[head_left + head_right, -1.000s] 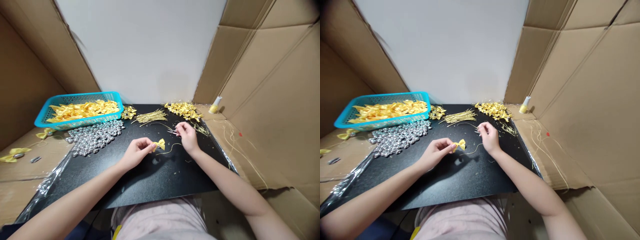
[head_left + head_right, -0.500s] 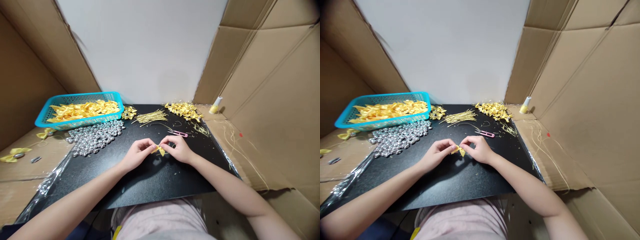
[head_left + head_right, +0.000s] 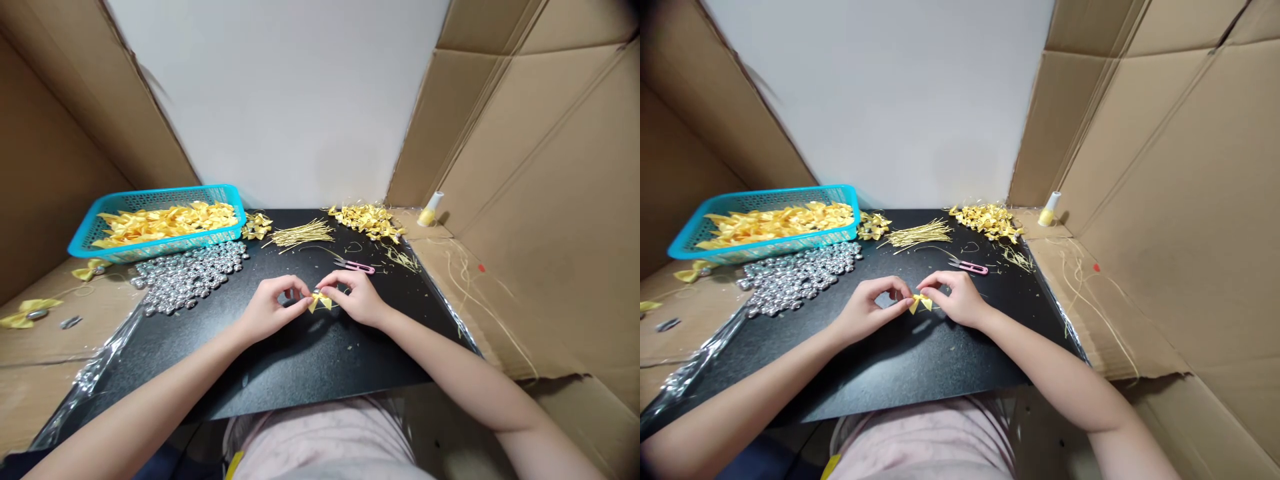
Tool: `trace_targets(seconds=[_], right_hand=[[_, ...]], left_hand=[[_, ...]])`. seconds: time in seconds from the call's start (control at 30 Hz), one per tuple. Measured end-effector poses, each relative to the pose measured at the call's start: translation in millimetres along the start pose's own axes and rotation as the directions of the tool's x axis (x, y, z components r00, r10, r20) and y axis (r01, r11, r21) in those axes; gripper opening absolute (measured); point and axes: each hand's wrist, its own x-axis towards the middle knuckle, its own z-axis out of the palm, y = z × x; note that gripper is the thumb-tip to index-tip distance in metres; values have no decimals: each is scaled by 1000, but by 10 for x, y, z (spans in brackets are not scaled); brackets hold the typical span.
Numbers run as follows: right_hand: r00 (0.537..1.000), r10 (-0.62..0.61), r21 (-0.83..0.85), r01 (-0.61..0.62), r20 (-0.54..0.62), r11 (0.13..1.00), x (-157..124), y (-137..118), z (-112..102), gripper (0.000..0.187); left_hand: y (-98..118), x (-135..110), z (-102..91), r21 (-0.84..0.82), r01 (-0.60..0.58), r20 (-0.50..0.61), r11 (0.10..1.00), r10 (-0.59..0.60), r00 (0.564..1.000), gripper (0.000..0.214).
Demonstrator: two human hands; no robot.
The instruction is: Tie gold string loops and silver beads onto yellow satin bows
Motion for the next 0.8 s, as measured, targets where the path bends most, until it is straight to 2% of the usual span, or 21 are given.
trace_targets(seconds=[0.23, 0.37, 0.57, 0.67, 0.8], right_hand=[[998, -43, -69, 46, 37, 997, 13, 12, -23, 9], [998, -67, -83, 67, 7, 994, 23, 13, -37, 9], [1000, -29, -41, 29, -7, 999, 15, 54, -45, 7], [999, -46, -48, 47, 21, 998, 21, 37, -80, 6], [972, -160, -161, 188, 174, 969, 40, 12, -141, 2]], left_hand=[[-36, 29, -39, -81, 104, 199, 991, -87, 976, 25], [-72, 43, -41, -167, 184, 211, 969, -147, 966, 24], [-78, 51, -20, -283, 222, 206, 933, -167, 964, 22], [-86, 42, -25, -251, 213, 207, 944, -162, 965, 24], [-53, 26, -43, -101, 117, 227, 988, -92, 970, 24]])
